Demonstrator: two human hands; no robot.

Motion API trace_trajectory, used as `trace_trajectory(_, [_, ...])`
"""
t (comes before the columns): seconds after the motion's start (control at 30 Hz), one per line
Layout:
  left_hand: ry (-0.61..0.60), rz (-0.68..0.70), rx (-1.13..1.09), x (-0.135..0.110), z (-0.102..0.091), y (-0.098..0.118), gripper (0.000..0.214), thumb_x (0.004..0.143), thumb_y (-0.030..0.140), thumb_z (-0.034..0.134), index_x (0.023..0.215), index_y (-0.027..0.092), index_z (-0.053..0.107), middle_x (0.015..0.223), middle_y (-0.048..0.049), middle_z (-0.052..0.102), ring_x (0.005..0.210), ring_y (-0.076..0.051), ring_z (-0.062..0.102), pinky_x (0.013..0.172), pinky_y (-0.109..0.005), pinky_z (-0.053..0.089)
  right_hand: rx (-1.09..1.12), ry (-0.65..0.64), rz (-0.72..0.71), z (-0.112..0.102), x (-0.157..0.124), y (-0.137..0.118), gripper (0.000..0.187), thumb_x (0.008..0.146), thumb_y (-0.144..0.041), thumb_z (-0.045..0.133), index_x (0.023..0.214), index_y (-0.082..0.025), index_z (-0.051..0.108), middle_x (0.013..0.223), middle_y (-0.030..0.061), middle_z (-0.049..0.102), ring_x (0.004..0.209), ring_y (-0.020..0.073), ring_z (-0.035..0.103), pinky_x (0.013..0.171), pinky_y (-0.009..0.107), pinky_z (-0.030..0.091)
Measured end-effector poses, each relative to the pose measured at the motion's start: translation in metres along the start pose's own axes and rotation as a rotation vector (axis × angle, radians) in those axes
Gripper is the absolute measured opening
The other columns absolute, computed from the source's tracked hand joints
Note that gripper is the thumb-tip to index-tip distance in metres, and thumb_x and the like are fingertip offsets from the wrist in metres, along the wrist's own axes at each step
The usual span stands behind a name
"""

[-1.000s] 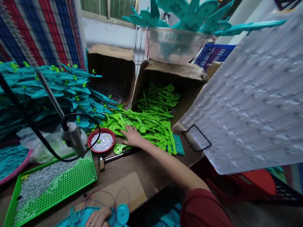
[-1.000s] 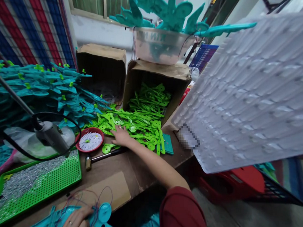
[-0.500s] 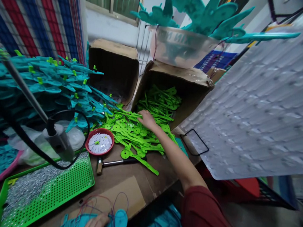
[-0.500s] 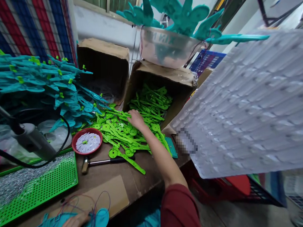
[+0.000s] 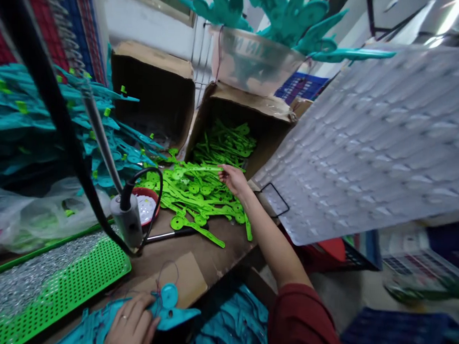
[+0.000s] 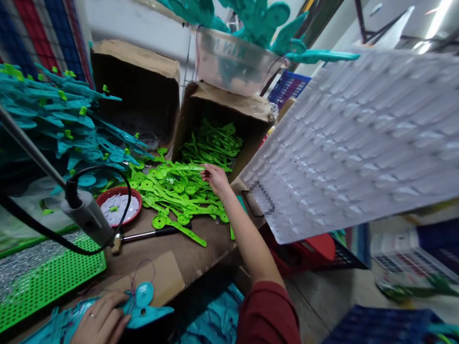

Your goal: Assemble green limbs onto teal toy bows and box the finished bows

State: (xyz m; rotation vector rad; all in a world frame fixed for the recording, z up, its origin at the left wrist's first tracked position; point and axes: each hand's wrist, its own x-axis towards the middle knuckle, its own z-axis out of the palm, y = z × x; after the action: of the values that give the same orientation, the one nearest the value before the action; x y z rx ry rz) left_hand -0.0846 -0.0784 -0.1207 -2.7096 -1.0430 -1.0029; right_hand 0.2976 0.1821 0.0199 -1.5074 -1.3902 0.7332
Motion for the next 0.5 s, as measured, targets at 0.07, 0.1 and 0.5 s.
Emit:
trace_trajectory(0.07, [0.003,0.000,-0.030,0.005,-0.005,0.001,0.025,0.101,0.030,0.044,0.087,0.022,0.063,0.099,-0.0048,0.072,0.094,-0.018,0.068,0.082,-0.029,0.052,-0.006,0.008,0.000,-0.003,-0.025,-0.002,0.046,0.093,-0.054,0.047,0.103,-0.012,0.066,0.071,0.0048,0.067,0.065,0.0139,0.062,0.062,0.029,0.054])
trace_trajectory(0.1, [0.013,-0.004,-0.046,0.007,-0.007,0.002,0.026,0.101,0.029,0.043,0.086,0.021,0.062,0.099,-0.0049,0.072,0.094,-0.018,0.068,0.083,-0.029,0.051,-0.023,0.008,0.002,-0.002,-0.038,-0.002,0.045,0.094,-0.052,0.045,0.106,-0.013,0.066,0.073,0.0054,0.068,0.068,0.0151,0.063,0.065,0.030,0.055])
trace_trajectory(0.5, [-0.017,-0.012,-0.059,0.010,-0.014,0.012,0.029,0.103,0.032,0.041,0.094,0.016,0.063,0.110,-0.0144,0.066,0.100,-0.028,0.064,0.088,-0.041,0.048,-0.424,0.202,-0.148,0.031,-0.244,0.015,0.031,0.089,-0.035,0.057,0.117,-0.026,0.066,0.131,0.0138,0.054,0.126,0.0329,0.051,0.110,0.046,0.041])
